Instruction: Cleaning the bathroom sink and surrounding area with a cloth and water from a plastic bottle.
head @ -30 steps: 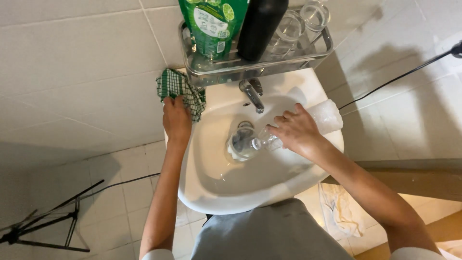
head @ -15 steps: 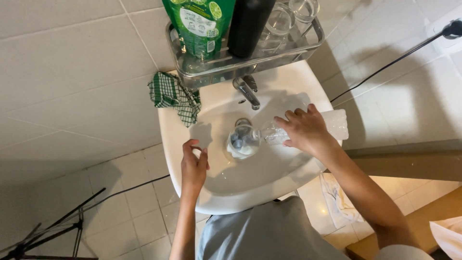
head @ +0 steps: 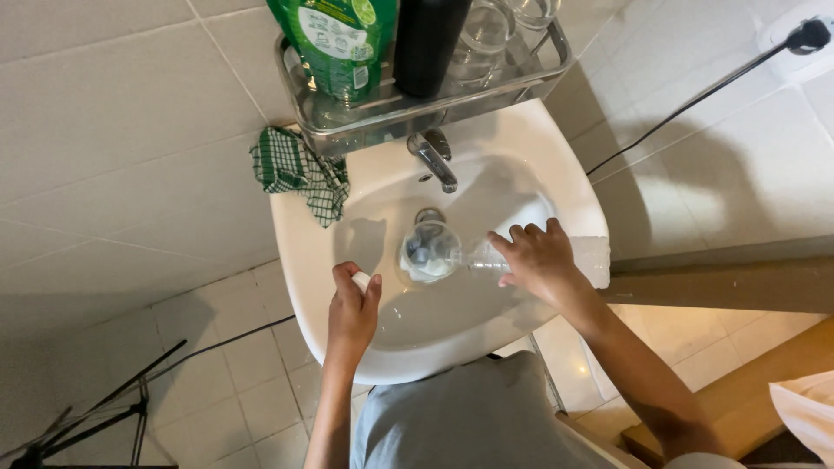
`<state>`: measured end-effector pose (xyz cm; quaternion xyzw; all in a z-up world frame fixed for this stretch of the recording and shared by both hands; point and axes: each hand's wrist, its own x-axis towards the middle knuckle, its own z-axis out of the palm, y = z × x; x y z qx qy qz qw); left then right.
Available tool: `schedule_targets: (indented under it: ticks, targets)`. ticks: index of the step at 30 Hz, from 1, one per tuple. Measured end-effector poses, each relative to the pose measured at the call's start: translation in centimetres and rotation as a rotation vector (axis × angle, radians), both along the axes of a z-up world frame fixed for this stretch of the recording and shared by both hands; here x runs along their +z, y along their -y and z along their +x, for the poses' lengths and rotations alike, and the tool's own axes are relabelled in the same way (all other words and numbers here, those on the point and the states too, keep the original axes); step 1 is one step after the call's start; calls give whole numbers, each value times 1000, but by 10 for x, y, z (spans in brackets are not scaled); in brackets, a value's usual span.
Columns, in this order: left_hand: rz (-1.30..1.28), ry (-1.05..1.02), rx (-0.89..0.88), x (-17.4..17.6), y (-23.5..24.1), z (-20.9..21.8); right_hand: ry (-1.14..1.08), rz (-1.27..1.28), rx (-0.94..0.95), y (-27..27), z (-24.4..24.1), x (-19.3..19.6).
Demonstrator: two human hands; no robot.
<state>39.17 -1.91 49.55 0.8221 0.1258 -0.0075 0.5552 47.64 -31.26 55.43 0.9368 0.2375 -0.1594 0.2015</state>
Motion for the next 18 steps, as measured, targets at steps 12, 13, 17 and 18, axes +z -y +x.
schedule_targets:
  ticks: [12,13,17,18]
  targets:
    - [-52,109,12,-15,0,0,106,288,-147,9,-14,8]
    - [-50,113,8,-16,0,0,111,291,-150,10,-17,2]
    - [-1,162,-22,-9,1,3,-56,292,-238,13,-22,-16]
    - [9,167,-35,-6,2,3,-122,271,-263,14,-23,-19]
